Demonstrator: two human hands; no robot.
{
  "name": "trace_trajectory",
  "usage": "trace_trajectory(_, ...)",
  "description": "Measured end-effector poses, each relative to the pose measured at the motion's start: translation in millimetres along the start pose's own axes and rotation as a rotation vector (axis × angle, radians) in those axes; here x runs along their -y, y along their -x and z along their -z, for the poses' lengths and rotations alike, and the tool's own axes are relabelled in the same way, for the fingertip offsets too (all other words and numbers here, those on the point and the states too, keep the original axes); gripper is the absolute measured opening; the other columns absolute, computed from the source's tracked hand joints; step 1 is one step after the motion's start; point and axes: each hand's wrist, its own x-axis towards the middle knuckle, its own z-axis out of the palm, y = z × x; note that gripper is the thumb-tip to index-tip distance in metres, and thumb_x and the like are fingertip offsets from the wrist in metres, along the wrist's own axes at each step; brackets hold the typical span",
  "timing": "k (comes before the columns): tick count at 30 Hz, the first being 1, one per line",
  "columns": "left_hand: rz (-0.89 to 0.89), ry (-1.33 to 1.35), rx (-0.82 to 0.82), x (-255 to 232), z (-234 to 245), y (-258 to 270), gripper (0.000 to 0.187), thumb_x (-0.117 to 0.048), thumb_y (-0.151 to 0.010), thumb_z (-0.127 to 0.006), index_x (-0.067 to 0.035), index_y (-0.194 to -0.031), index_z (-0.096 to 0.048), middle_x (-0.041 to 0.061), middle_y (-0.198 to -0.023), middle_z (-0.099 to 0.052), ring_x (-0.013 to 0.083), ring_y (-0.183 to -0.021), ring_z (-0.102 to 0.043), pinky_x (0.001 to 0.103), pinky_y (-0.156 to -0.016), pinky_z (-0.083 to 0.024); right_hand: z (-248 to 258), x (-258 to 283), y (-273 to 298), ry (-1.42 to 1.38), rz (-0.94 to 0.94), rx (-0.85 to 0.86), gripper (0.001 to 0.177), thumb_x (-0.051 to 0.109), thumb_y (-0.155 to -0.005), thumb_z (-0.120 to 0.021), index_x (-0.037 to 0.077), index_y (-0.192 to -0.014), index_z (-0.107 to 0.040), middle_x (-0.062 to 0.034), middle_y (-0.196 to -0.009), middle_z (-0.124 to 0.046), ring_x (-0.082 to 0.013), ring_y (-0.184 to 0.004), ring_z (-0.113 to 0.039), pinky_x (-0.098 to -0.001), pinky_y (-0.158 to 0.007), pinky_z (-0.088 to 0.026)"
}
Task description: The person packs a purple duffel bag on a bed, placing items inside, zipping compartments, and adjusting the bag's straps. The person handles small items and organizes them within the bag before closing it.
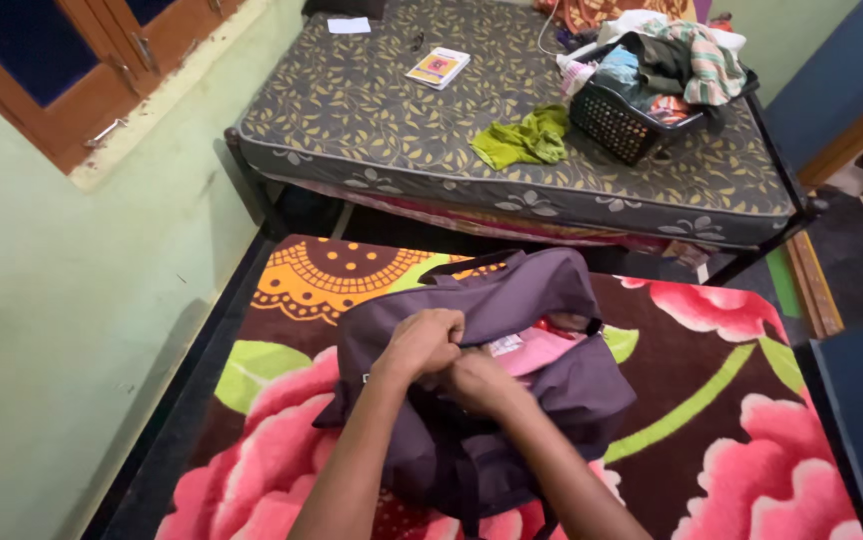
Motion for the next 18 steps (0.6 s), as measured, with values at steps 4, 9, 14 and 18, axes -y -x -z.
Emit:
trace_trajectory(4, -0.121, 0.101, -0.081, -7.8, -6.0, 5.5, 0.019, -0.010, -0.077, -0.068, -0.008, -0.096, -0.069, 0.011, -0.099, -0.074, 0.0308, -0.095, -0.071, 0.043, -0.083, -0.056, 58.3, 1.9, 64.4, -0.039, 0.193, -0.210, 0.033, 0.031, -0.093, -0.062, 0.014, -0.121, -0.070, -0.0120, -0.128, -0.070, -0.0298, -0.126, -0.058, -0.0611, -0.110, -0.033)
trace_trajectory(9, -0.202, 0.314, 0.241, -9.0, -24.5, 36.6, 0.032, -0.025, -0.078, -0.078, -0.008, -0.104, -0.068, 0.012, -0.101, -0.076, 0.0265, -0.096, -0.074, 0.038, -0.086, -0.056, 109.9, -10.1, 125.3, 0.118, -0.102, 0.008, 0.040, 0.042, -0.087, -0.072, 0.020, -0.120, -0.074, -0.0035, -0.121, -0.074, -0.0241, -0.121, -0.063, -0.0619, -0.112, -0.028)
trace_trajectory(14, -0.095, -0.339, 0.177, -14.0, -33.2, 56.6, 0.028, -0.026, -0.074, -0.079, -0.017, -0.101, -0.078, 0.012, -0.099, -0.076, 0.0309, -0.100, -0.071, 0.046, -0.092, -0.049, 100.0, -25.9, 132.0, 0.061, 0.146, -0.184, 0.032, 0.033, -0.077, -0.080, 0.011, -0.101, -0.078, -0.0089, -0.108, -0.076, -0.0292, -0.105, -0.070, -0.0432, -0.094, -0.051)
trace_trajectory(18, -0.075, 0.041, -0.077, 0.2, 0.5, 59.7, 0.024, -0.034, -0.086, -0.071, -0.020, -0.105, -0.077, 0.012, -0.094, -0.075, 0.0345, -0.093, -0.071, 0.046, -0.080, -0.054, 128.7, -50.3, 132.4, 0.113, 0.119, -0.565, 0.021, 0.029, -0.081, -0.079, 0.010, -0.090, -0.080, -0.0103, -0.088, -0.076, -0.0305, -0.088, -0.070, -0.0416, -0.084, -0.052)
